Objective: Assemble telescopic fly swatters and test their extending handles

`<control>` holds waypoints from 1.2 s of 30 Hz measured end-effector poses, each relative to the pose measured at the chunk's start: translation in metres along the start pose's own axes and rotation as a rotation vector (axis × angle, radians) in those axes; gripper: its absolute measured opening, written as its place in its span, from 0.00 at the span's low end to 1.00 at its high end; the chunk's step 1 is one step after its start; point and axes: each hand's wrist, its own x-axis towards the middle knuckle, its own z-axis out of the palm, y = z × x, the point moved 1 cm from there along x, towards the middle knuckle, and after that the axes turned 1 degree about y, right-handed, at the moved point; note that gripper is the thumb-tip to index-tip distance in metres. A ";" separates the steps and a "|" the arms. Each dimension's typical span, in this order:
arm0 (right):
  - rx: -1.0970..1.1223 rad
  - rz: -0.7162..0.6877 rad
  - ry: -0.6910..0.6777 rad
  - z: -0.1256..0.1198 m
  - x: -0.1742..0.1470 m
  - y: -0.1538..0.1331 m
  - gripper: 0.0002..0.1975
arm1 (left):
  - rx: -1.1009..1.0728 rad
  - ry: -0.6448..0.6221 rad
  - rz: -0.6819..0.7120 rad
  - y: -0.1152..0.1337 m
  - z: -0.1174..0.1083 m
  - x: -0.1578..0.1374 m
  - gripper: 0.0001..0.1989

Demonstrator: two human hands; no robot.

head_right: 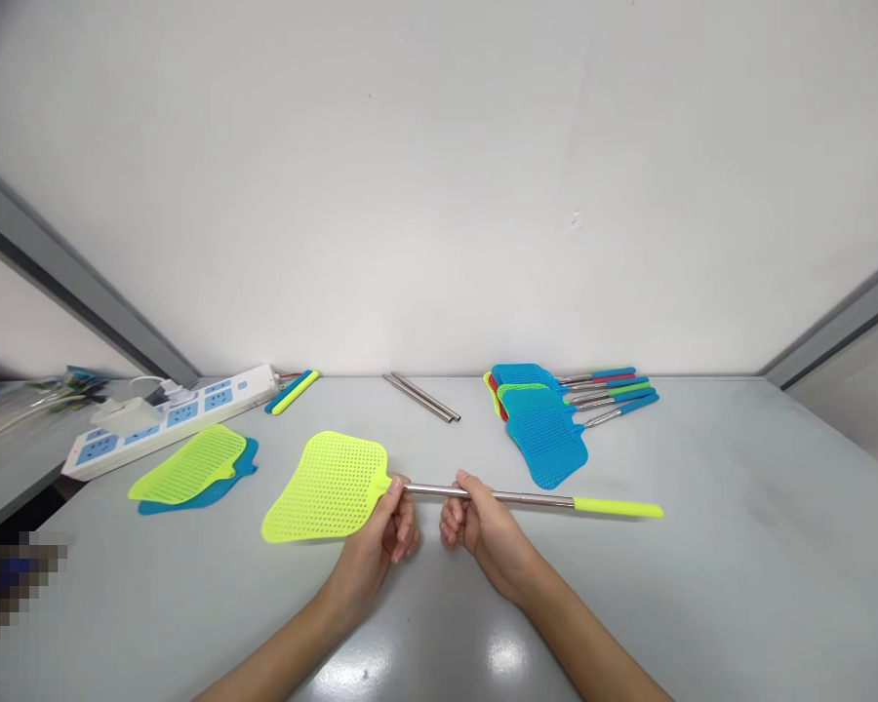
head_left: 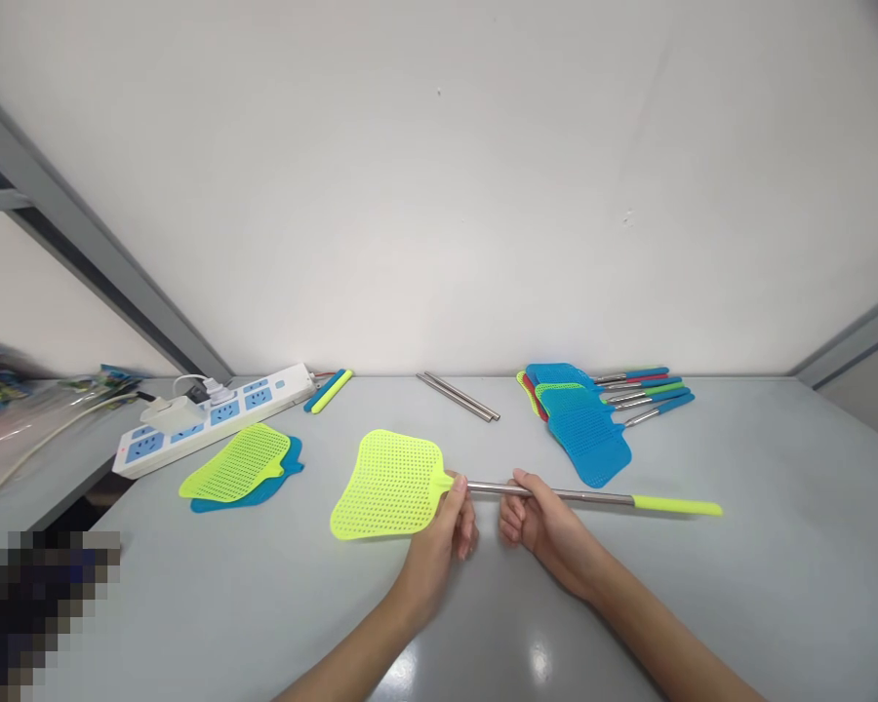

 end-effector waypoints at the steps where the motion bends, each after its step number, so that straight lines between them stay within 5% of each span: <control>1: -0.042 -0.012 -0.020 0.001 0.000 0.000 0.20 | 0.022 -0.002 0.003 -0.001 0.000 0.000 0.13; 8: -0.095 -0.014 -0.034 0.004 0.000 0.000 0.21 | 0.065 -0.001 -0.054 -0.007 -0.004 0.000 0.19; 17: 0.110 -0.135 0.293 -0.015 0.006 -0.015 0.24 | -0.068 0.192 0.048 0.005 -0.005 0.005 0.21; 25: 0.195 -0.289 0.514 -0.030 0.007 -0.029 0.15 | -0.021 0.193 0.049 0.004 -0.004 0.002 0.20; 30: 0.302 -0.353 0.521 -0.037 0.009 -0.037 0.08 | 0.178 0.120 0.090 0.001 -0.005 -0.001 0.20; 36: 0.670 -0.326 0.334 -0.057 0.001 -0.065 0.08 | 0.357 0.117 0.128 -0.003 -0.009 -0.005 0.21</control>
